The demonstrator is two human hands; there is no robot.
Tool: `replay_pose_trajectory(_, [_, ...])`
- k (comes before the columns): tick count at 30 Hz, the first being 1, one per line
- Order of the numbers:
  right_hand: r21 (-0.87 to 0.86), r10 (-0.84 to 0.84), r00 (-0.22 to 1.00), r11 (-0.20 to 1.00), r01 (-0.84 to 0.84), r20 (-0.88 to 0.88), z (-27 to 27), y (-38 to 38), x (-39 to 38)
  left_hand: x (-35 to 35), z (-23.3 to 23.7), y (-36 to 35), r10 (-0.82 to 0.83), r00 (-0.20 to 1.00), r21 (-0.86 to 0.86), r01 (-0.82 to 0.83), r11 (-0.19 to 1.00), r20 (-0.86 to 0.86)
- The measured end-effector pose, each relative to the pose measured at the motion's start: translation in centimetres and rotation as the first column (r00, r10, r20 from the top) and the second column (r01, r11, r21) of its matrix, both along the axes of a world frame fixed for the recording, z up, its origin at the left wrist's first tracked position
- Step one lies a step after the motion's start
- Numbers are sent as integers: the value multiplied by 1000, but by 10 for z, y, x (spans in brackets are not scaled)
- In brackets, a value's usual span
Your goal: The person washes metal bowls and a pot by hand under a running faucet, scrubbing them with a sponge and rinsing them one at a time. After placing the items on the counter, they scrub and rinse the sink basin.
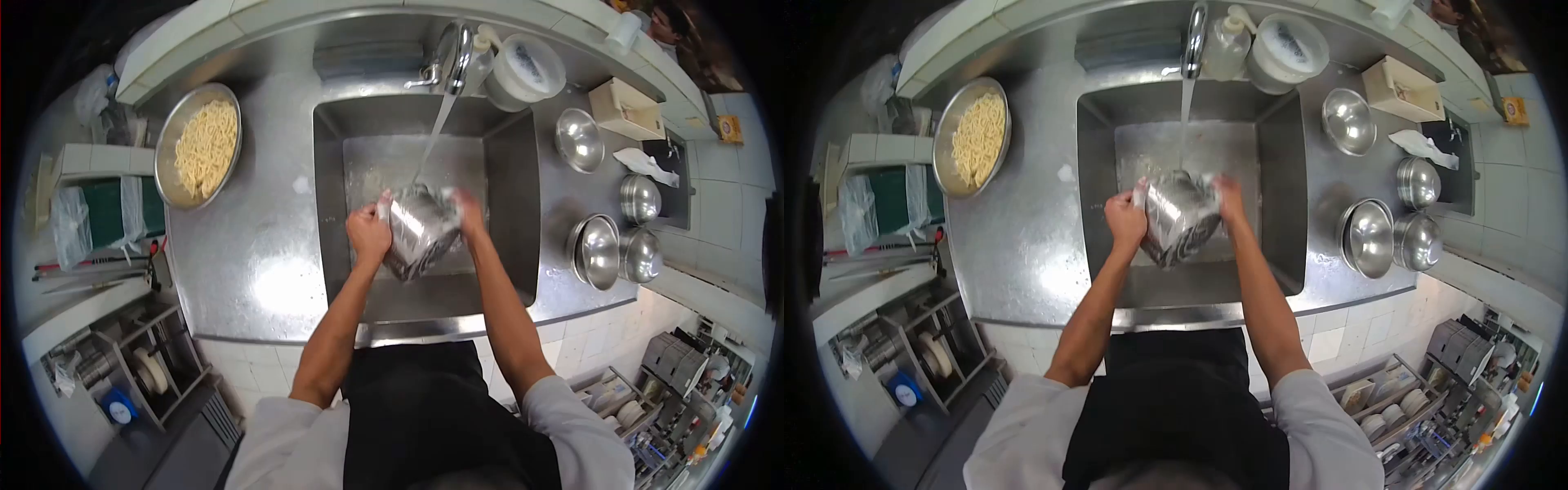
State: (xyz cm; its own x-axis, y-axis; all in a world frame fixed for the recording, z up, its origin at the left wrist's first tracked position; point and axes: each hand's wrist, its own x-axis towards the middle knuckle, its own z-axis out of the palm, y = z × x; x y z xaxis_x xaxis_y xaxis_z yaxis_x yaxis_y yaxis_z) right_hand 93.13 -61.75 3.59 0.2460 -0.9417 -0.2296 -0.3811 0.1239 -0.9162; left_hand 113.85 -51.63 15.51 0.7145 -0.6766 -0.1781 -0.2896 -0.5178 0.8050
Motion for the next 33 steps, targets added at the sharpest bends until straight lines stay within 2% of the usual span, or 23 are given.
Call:
replay_pose_trajectory(1, [-137, 50, 989, 988, -69, -141, -12, 8, -14, 4, -4, -7, -11, 1000, -25, 11, 1000, -2])
replay_pose_trajectory(2, [-155, 41, 987, 986, -66, -157, 17, 13, -13, 2, -6, -11, 9, 1000, 27, -9, 1000, -3])
replay_pose_trajectory(4, [82, -315, 850, 921, 382, -422, 104, 27, 11, 1, -19, -25, 75, 994, 211, -57, 976, -78])
replay_pose_trajectory(7, [58, -212, 898, 966, 253, -385, 118, 23, 4, -1, -64, -72, 144, 981, 186, -119, 975, -129])
replay_pose_trajectory(9, [-170, -225, 929, 969, 181, -294, 144, -5, 6, -10, -49, -110, 105, 980, 203, -69, 977, -169])
replay_pose_trajectory(10, [-299, -230, 939, 942, 150, -255, 182, -31, 10, -15, -61, -128, -59, 995, 237, 77, 968, -84])
replay_pose_trajectory(11, [-497, -349, 914, 842, 210, -205, 212, -57, 17, -19, -69, -143, -228, 974, 285, 220, 933, -4])
replay_pose_trajectory(13, [-554, -365, 919, 801, 228, -150, 280, -115, 26, -21, -66, -171, -276, 958, 325, 284, 902, -73])
replay_pose_trajectory(14, [-627, -374, 902, 761, 167, -215, 295, -146, 28, -24, -64, -181, -328, 934, 370, 357, 858, -142])
replay_pose_trajectory(16, [-694, -398, 872, 713, 100, -284, 307, -201, 30, -21, -45, -185, -339, 923, 399, 384, 832, -182])
replay_pose_trajectory(18, [-508, -274, 829, 861, -15, -488, 303, -236, 29, -10, -62, -186, -361, 900, 466, 436, 770, -245])
replay_pose_trajectory(21, [-667, -360, 858, 745, 27, -367, 268, -206, 23, 9, -119, -169, -306, 892, 488, 440, 754, -332])
replay_pose_trajectory(22, [-662, -254, 898, 748, -53, -359, 245, -173, 28, 9, -144, -166, -302, 861, 445, 478, 757, -409])
replay_pose_trajectory(23, [-652, -140, 927, 747, -131, -347, 222, -142, 34, 3, -110, -152, -367, 890, 365, 448, 816, -270])
replay_pose_trajectory(24, [-457, 38, 999, 888, -50, -35, 210, -109, 53, 0, -170, -149, -417, 888, 299, 459, 837, -196])
replay_pose_trajectory(25, [388, -308, 880, 908, 159, 361, 127, -90, 64, -1, -148, -145, -509, 828, 155, 549, 821, -235])
replay_pose_trajectory(26, [486, -308, 656, 868, -104, 690, 114, -65, 87, 0, -129, -133, -596, 758, 25, 623, 782, -266])
replay_pose_trajectory(27, [700, -594, 526, 715, -1, 608, 106, -60, 106, -15, -154, -125, -378, 736, -212, 314, 925, -562])
replay_pose_trajectory(28, [683, -558, 483, 720, -121, 674, 76, -66, 115, -26, -179, -123, -197, 535, -289, -94, 953, -822])
replay_pose_trajectory(29, [657, -525, 434, 714, -244, 732, 36, -73, 123, -23, -164, -117, -207, 546, -294, -77, 953, -812])
replay_pose_trajectory(30, [650, -527, 417, 719, -244, 740, 16, -80, 139, -20, -136, -110, -50, 594, -72, -13, 997, -803])
replay_pose_trajectory(31, [709, -500, 628, 694, -121, 596, 2, -90, 154, -19, -119, -108, 94, 648, 151, 33, 988, -756])
replay_pose_trajectory(33, [723, -458, 785, 691, 20, 417, -38, -112, 174, -21, -134, -106, 81, 682, 76, -37, 996, -727])
